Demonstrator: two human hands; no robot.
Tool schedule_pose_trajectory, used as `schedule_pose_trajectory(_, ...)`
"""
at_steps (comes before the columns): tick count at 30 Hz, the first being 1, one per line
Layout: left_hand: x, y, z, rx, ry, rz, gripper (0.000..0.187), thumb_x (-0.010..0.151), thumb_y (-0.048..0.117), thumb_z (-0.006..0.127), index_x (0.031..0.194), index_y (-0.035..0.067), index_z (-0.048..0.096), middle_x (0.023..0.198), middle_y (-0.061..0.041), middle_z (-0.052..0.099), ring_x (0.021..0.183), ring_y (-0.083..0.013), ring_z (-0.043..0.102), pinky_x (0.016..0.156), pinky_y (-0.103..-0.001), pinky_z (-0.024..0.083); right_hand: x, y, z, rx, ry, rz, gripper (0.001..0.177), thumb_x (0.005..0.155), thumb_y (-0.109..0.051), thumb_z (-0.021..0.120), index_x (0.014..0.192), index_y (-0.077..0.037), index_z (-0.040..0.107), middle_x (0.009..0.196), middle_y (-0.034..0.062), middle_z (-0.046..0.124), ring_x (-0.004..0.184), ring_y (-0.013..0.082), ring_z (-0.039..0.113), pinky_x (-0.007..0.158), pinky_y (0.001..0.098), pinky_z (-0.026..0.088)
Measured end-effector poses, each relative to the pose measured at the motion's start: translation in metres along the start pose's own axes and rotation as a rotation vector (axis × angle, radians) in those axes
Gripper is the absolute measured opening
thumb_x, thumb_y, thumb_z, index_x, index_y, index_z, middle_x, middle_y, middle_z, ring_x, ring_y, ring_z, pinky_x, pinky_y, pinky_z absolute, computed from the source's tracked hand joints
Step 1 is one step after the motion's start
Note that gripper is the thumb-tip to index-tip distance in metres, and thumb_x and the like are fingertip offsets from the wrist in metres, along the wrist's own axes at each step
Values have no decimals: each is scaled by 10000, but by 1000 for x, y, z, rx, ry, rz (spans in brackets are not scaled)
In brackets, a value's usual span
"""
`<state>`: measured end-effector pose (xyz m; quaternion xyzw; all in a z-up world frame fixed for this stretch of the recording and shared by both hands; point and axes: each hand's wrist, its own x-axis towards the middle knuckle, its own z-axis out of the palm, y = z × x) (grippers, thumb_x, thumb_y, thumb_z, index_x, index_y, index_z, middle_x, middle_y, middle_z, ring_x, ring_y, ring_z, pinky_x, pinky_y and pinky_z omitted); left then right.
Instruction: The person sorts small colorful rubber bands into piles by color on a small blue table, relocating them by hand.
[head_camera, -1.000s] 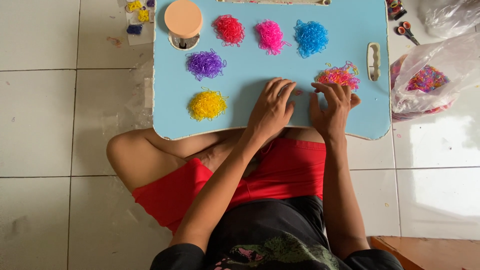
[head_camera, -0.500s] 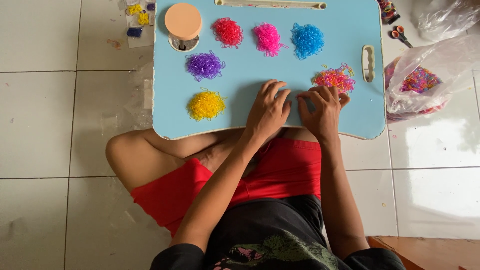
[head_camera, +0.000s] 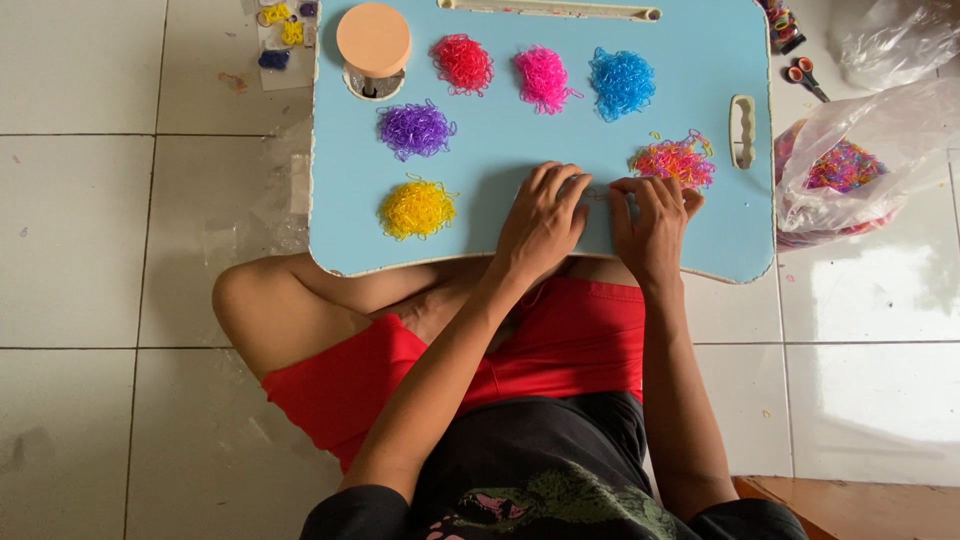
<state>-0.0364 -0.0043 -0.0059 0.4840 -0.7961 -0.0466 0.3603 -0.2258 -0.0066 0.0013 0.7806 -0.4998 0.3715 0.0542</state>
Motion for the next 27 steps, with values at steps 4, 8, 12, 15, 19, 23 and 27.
schedule_pose_trajectory(4,0,2,-2,5,0,-3,288,960,193,674,1234,106,651,1202,-63,559,1278,-294,537,1006,-438,531,6,-9,-6,-6,-15,-17,101,1024,-154,693,1042,-125,788,958,87,743,934,260,645,892,436,338)
schedule_pose_trajectory(8,0,1,0,3,11,8,239,958,189,678,1173,86,682,1202,-72,560,1275,-306,535,1000,-440,531,7,-9,-7,2,-24,-24,78,1029,-194,717,1020,-152,782,951,64,723,937,242,623,869,415,327)
schedule_pose_trajectory(12,1,2,-3,4,20,11,213,963,193,674,1133,67,692,1190,-76,562,1265,-306,542,995,-435,527,9,-8,-8,26,-28,-34,56,1017,-186,741,1008,-147,779,947,70,708,929,251,617,853,415,325)
schedule_pose_trajectory(15,0,2,-1,3,36,13,215,959,195,676,1120,53,692,1192,-86,566,1266,-312,547,1004,-435,528,10,-10,-9,33,-33,-33,51,1017,-194,746,1003,-150,767,947,65,701,929,252,618,832,408,318)
schedule_pose_trajectory(19,0,1,1,6,53,14,225,957,203,681,1115,43,688,1187,-92,563,1262,-320,552,1008,-443,528,11,-9,-9,36,-34,-28,58,1024,-218,747,1001,-169,768,947,47,697,924,242,618,829,399,321)
schedule_pose_trajectory(23,0,4,-5,7,34,37,271,962,191,678,1210,84,662,1172,-63,554,1236,-289,564,957,-427,544,13,-14,-12,57,-41,-47,44,1023,-187,758,1000,-150,765,930,50,698,900,244,614,824,400,311)
schedule_pose_trajectory(27,0,0,-1,-29,42,66,184,959,171,691,1129,104,672,1123,-31,562,1186,-254,575,917,-394,547,13,-14,-11,160,-67,-107,54,1025,-177,738,981,-152,756,923,51,714,877,252,624,825,404,318)
